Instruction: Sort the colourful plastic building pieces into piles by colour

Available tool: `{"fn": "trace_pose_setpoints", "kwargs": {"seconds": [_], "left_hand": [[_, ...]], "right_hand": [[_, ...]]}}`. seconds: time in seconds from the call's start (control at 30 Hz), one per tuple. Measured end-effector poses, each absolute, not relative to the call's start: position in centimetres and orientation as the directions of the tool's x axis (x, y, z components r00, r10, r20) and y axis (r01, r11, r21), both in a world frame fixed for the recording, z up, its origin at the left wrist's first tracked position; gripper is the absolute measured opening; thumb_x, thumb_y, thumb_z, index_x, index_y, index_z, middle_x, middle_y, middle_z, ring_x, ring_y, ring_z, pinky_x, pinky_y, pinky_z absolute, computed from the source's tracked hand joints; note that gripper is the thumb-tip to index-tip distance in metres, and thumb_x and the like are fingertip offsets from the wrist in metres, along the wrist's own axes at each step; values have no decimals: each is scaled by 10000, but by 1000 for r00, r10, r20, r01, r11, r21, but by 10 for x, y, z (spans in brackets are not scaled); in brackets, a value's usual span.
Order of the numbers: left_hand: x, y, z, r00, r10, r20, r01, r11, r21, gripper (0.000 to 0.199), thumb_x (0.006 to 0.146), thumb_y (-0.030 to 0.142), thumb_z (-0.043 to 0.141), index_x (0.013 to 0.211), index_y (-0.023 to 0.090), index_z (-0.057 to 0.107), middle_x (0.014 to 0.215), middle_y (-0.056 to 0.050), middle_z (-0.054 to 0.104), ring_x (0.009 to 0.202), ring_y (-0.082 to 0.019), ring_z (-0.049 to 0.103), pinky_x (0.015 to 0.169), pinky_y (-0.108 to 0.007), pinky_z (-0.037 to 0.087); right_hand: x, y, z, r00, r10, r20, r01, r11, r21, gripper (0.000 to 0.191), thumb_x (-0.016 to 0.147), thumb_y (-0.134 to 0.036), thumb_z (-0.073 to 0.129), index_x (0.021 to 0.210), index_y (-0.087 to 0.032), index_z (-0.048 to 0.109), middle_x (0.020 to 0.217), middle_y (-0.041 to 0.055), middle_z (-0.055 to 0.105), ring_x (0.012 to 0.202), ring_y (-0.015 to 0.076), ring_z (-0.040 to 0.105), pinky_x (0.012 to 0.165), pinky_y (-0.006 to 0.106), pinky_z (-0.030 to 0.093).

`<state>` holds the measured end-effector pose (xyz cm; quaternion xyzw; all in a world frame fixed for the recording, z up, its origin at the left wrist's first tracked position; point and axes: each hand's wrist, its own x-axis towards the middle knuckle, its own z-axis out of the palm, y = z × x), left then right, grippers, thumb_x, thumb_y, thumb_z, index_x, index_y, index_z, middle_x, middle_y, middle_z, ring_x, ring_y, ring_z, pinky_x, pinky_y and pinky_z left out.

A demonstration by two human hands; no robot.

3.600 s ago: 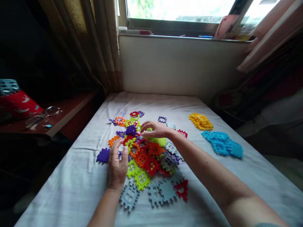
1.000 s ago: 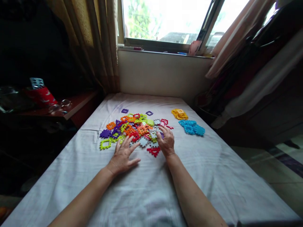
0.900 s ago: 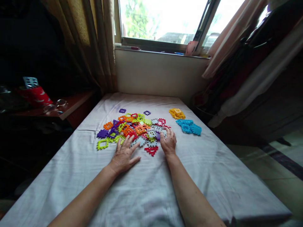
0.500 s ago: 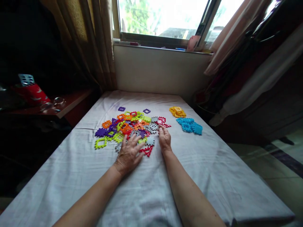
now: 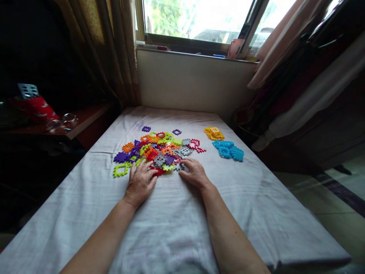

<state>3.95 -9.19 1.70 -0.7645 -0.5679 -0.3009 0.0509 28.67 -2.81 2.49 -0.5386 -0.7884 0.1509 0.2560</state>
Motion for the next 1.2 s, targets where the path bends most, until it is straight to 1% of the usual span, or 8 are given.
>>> {"fn": "trace_pose_setpoints", "kwargs": {"seconds": [0.17,0.27,0.53,0.67,0.77,0.97,1.07,1.2], "left_hand": [[37,-94,24,131,888,440,908,-286,307,172,872,333,560,882,261,716,1314,-67,668,1355,-324,489,1169,-638,246],[36,-92,26,129,906,402,906,-272,323,194,878,373,560,813,249,693,1319,-68,666,1359,-324,487,1175,-621,244],[21,-90,22,188,920,345,904,-299,304,336,798,440,685,1092,277,680,1345,-65,653,1371,-340,471,1190,-652,175],[20,-93,23,217,904,369,895,-336,295,291,832,393,653,1097,277,679,1207,-50,722,1307,-310,534,1199,-623,168],[17,-91,27,217,891,399,874,-359,328,253,856,419,620,1054,275,683,1146,-44,737,1179,-271,617,1174,-557,261],[-18,-77,31,-5,863,505,920,-194,340,293,860,427,575,1064,245,680,1143,-77,724,1087,-275,642,1014,-451,435],[-33,-72,28,-134,874,467,938,-41,346,306,840,407,575,1054,223,692,1150,-101,710,1074,-298,641,976,-446,465],[-31,-73,28,-176,873,454,938,8,347,332,826,406,586,1072,216,702,1288,-122,653,1202,-310,586,1044,-468,431]], "right_hand": [[302,-25,33,-317,926,203,768,376,-518,275,745,-245,736,1019,-243,740,1119,61,711,1085,230,635,984,366,478],[327,-22,36,-235,957,170,773,290,-564,284,768,-286,723,1047,-237,736,1121,61,711,1074,223,645,972,358,481],[351,-19,26,48,979,198,905,41,-424,325,741,-310,742,1060,-244,748,1186,88,692,1115,282,612,968,412,462],[316,-23,31,0,924,383,880,182,-439,196,812,-290,683,991,-243,747,1175,73,697,1103,259,601,960,399,445],[272,-29,41,-139,880,454,831,353,-430,161,874,-311,637,984,-248,736,1142,62,710,1091,239,595,963,385,427],[202,-29,51,-308,879,364,844,429,-322,395,818,-450,723,1159,-255,683,1271,72,661,1186,282,525,990,433,380],[190,-26,49,-321,893,315,867,411,-282,344,819,-449,715,1105,-257,695,1219,76,674,1174,290,515,980,444,367],[199,-31,44,-304,860,409,835,448,-321,298,832,-404,705,1099,-271,696,1214,58,677,1175,260,519,1007,410,347]]}}
